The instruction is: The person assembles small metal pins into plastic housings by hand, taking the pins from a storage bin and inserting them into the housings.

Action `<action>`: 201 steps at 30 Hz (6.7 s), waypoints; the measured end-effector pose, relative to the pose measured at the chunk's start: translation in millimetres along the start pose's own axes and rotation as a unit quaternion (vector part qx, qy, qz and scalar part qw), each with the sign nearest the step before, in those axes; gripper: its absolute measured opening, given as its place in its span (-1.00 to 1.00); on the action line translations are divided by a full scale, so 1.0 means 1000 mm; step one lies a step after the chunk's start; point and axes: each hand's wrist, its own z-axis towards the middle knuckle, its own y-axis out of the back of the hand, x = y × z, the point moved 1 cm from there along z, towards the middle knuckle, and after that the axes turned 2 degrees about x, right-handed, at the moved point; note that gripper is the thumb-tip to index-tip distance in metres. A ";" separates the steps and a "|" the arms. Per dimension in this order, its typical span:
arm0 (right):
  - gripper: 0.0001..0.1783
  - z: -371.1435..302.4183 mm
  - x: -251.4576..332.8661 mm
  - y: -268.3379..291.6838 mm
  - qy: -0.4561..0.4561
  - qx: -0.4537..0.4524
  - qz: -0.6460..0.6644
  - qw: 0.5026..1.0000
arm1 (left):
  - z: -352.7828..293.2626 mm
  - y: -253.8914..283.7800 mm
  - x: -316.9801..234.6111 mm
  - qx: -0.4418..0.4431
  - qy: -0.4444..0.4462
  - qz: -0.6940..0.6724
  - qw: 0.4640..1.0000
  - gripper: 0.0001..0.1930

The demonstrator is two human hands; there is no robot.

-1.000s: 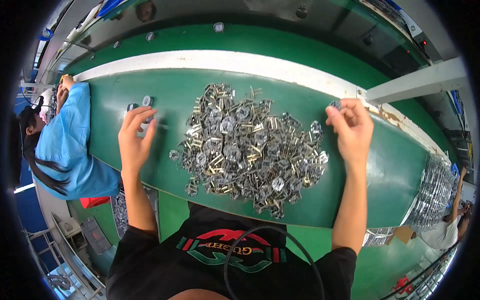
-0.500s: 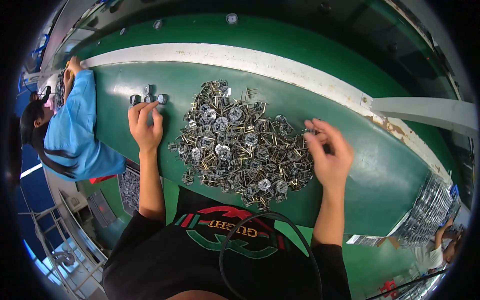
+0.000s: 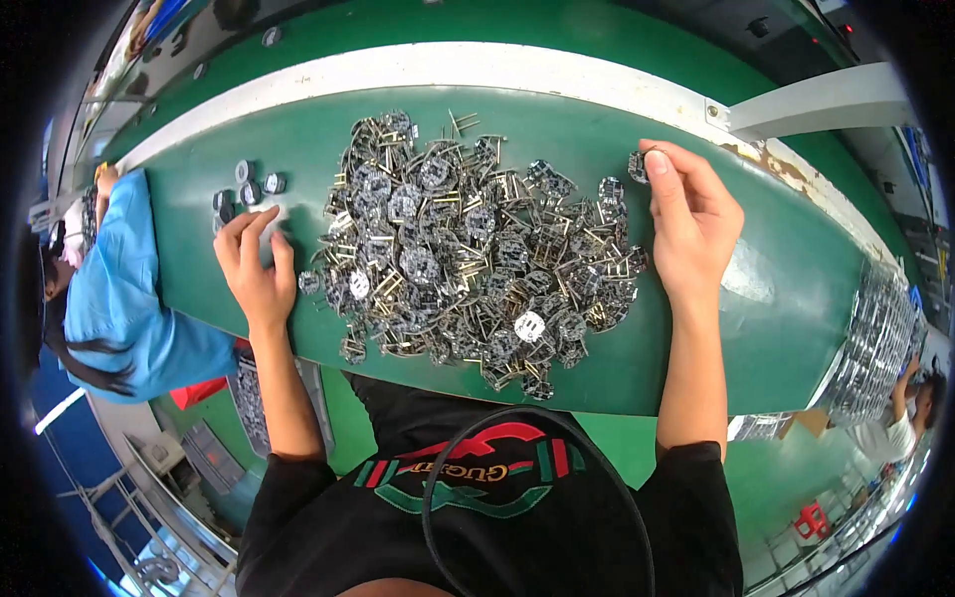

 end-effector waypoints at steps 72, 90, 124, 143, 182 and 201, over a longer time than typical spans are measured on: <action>-0.74 -0.048 0.086 -0.135 0.386 0.077 -0.171 0.903 | 0.063 0.002 -0.083 0.214 0.020 -0.641 0.737 -0.48; -0.72 0.012 0.031 0.008 0.142 0.266 -0.322 0.897 | 0.186 -0.044 -0.022 0.203 0.135 -0.464 0.852 -0.71; -0.79 -0.028 0.079 -0.117 0.299 0.092 -0.137 0.940 | 0.072 -0.014 -0.096 0.210 0.143 -0.612 0.749 -0.63; -0.59 -0.024 0.058 -0.118 0.339 0.110 -0.213 0.910 | 0.084 -0.006 -0.088 0.302 0.215 -0.685 0.627 -0.79; -0.72 -0.105 0.120 0.094 0.453 -0.002 -0.119 0.884 | 0.055 0.171 0.113 -0.120 -0.234 -0.468 0.844 -0.64; -0.59 0.054 0.046 -0.111 0.373 0.317 -0.392 0.779 | 0.176 0.040 -0.088 -0.053 -0.176 -0.390 0.902 -0.83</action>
